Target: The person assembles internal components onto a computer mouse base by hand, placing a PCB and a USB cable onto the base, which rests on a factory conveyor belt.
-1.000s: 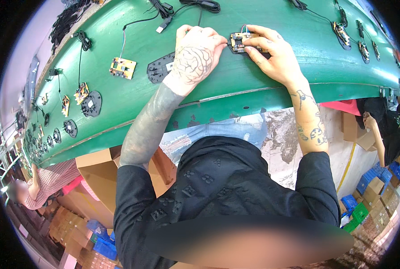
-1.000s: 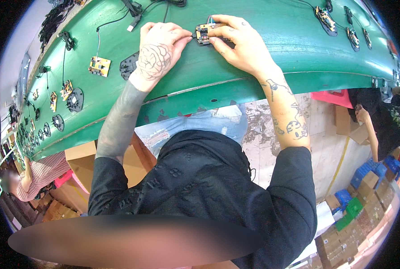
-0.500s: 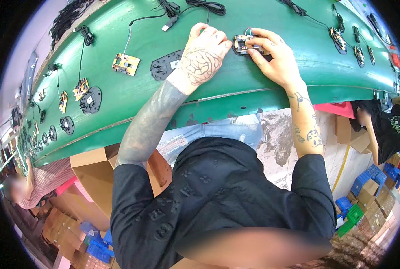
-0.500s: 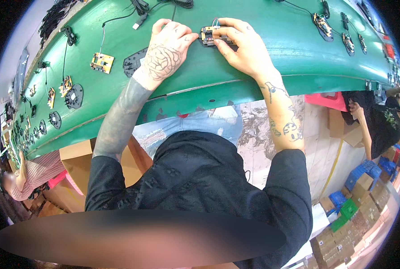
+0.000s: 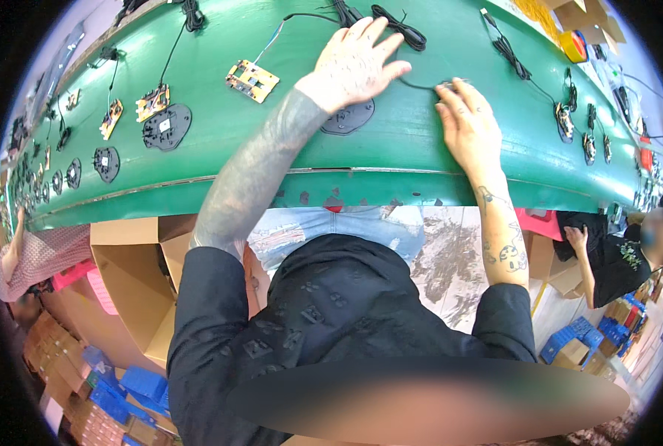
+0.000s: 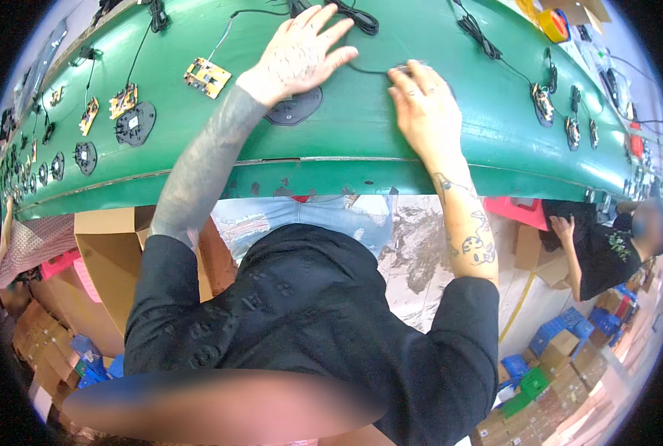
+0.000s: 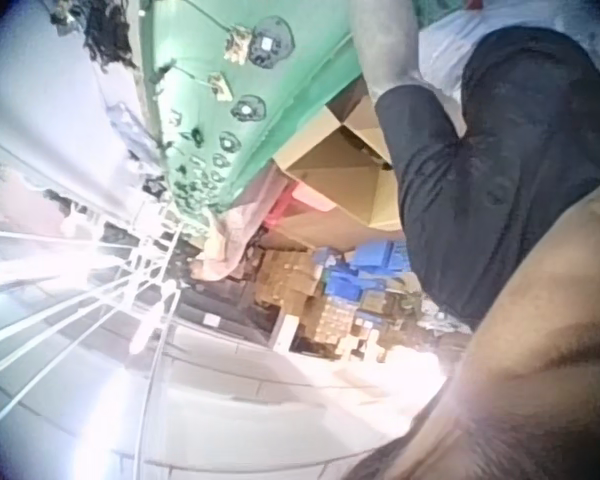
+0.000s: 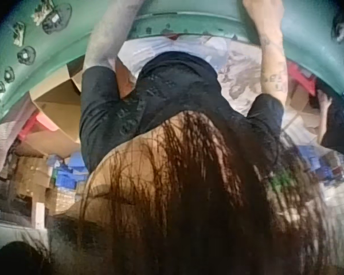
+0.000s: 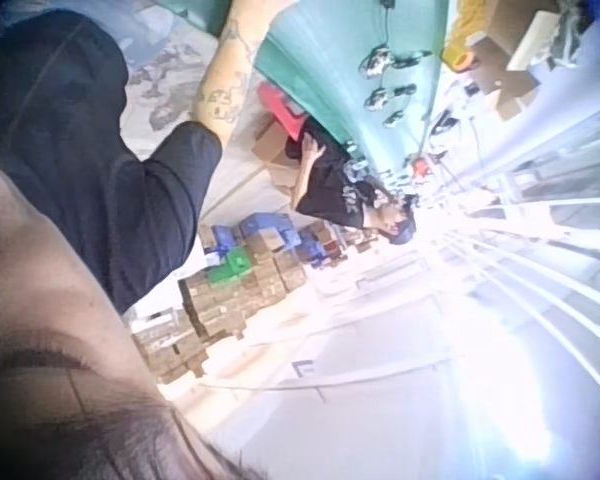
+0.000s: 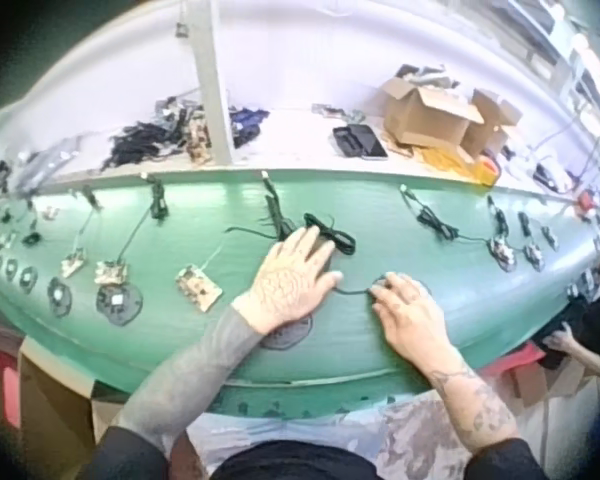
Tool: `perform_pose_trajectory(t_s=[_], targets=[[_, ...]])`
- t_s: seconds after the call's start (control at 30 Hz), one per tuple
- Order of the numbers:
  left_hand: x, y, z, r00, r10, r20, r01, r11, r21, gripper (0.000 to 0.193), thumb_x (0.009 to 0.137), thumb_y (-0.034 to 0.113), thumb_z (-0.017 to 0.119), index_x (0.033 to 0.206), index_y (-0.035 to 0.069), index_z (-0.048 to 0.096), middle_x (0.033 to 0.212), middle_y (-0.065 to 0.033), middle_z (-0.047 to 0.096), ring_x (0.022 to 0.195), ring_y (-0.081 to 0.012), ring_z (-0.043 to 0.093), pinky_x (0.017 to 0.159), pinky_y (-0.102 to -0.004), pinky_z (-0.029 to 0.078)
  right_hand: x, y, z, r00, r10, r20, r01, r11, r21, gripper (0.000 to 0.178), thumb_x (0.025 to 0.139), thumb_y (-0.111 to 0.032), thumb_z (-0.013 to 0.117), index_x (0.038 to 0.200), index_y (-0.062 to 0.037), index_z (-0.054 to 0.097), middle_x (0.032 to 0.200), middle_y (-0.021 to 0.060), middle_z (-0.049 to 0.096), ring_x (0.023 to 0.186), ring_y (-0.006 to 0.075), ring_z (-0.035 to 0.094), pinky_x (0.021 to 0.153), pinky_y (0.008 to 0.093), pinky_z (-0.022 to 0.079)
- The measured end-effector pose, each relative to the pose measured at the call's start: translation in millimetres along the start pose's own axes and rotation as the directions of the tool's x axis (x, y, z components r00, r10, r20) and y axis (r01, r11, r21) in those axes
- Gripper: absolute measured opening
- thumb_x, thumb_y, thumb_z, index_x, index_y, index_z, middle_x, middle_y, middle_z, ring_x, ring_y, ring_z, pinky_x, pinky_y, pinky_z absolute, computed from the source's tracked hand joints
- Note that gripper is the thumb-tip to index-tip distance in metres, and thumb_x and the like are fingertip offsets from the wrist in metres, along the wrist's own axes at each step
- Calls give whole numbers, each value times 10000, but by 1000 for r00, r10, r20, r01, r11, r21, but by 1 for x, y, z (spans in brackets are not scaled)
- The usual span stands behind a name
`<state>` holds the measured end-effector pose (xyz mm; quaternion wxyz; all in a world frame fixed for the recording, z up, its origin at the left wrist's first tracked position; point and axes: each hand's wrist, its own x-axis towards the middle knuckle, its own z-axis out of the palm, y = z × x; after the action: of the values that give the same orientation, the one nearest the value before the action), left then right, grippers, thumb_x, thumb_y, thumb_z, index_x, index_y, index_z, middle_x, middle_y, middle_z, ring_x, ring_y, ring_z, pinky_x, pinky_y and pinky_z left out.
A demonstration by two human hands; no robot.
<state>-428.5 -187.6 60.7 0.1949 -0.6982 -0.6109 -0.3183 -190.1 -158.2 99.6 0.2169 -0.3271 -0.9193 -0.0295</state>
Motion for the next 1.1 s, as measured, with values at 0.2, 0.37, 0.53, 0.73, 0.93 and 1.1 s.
perform_pose_trajectory(t_s=[0.2,0.37,0.53,0.73,0.93,1.1], targets=[[-2,-60,9,936,-111,333,109,994,25,557,987,510,420,1378,126,523,1414,-170,464,1340,-338,399,1094,-452,348,3,46,8,993,109,-38,-112,990,-85,238,902,-262,688,1129,-201,727,1226,63,667,1122,260,636,947,361,517],[8,-97,-15,947,-112,302,157,979,-129,447,987,347,488,1288,32,584,1325,-262,546,1259,-406,503,1072,-452,404,4,46,8,995,93,-43,-97,988,-117,232,907,-270,685,1125,-206,730,1227,53,670,1121,247,637,940,353,520],[-18,-100,-52,988,-41,150,46,998,-33,438,991,327,495,1248,-12,597,1291,-251,575,1240,-388,518,1058,-428,416,5,55,9,984,167,-56,-174,971,-166,245,935,-297,643,1155,-216,714,1242,55,664,1147,254,622,962,368,505],[-54,-100,-126,971,-195,137,218,959,-180,176,916,202,601,1048,109,671,1025,-66,667,944,-277,653,807,-382,531,18,71,12,946,315,-71,-319,876,-363,285,934,-301,615,1189,-202,694,1310,170,610,1199,342,580,994,418,480],[-83,-124,-129,939,-342,-29,331,926,-181,137,926,85,575,1042,56,643,1003,-114,662,910,-295,656,784,-371,526,97,-96,9,975,-155,157,84,918,388,325,877,-273,695,1168,-127,682,1242,127,648,1189,306,595,1015,397,470],[-84,-123,-121,916,-401,-14,376,869,-321,211,909,48,528,1073,91,654,1001,-101,683,936,-280,674,824,-355,542,124,-168,53,882,-349,316,216,896,389,453,871,-354,695,1263,-140,615,1264,87,618,1197,294,567,1003,399,471]])
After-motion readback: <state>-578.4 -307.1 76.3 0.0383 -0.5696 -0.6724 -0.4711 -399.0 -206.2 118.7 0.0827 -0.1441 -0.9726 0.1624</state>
